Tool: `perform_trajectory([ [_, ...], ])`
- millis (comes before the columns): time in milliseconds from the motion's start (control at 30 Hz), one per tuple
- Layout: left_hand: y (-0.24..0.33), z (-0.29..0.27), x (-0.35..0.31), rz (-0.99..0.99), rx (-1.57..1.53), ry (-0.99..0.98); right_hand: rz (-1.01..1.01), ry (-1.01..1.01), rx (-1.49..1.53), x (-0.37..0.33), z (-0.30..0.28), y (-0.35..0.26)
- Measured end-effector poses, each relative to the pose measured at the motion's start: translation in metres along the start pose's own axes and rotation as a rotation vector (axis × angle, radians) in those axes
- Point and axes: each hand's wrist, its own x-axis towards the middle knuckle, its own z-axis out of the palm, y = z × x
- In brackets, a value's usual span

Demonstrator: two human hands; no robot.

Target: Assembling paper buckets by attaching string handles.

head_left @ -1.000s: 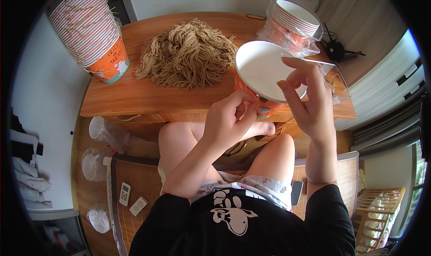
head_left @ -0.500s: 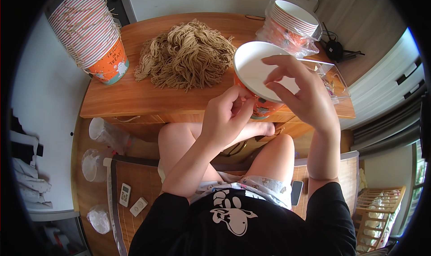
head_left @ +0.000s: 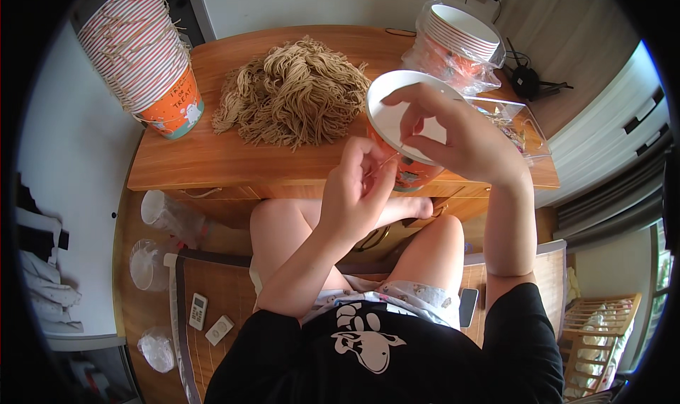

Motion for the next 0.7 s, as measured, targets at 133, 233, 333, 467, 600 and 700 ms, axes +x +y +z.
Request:
perform_trajectory([
  [133, 0.008, 0.0, -0.003, -0.02, -0.271, -0.029, 0.074, 0.34, 0.01, -0.015, 0.013, -0.022],
  [233, 0.004, -0.006, 0.0, -0.027, -0.304, -0.119, 0.05, 0.537, 0.0, -0.032, 0.036, -0.047],
  [333, 0.0, -0.008, 0.005, -0.058, -0.352, -0.223, 0.011, 0.635, -0.091, -0.05, 0.077, -0.05],
  [467, 0.007, -0.008, 0.009, -0.189, -0.439, -0.272, -0.031, 0.771, -0.318, -0.06, 0.12, -0.037],
  [600, 0.003, -0.01, 0.012, -0.163, -0.47, -0.315, 0.084, 0.963, -0.145, -0.068, 0.155, -0.021],
  [700, 0.003, -0.01, 0.011, -0.167, -0.461, -0.324, 0.165, 0.976, -0.138, -0.062, 0.171, -0.012],
])
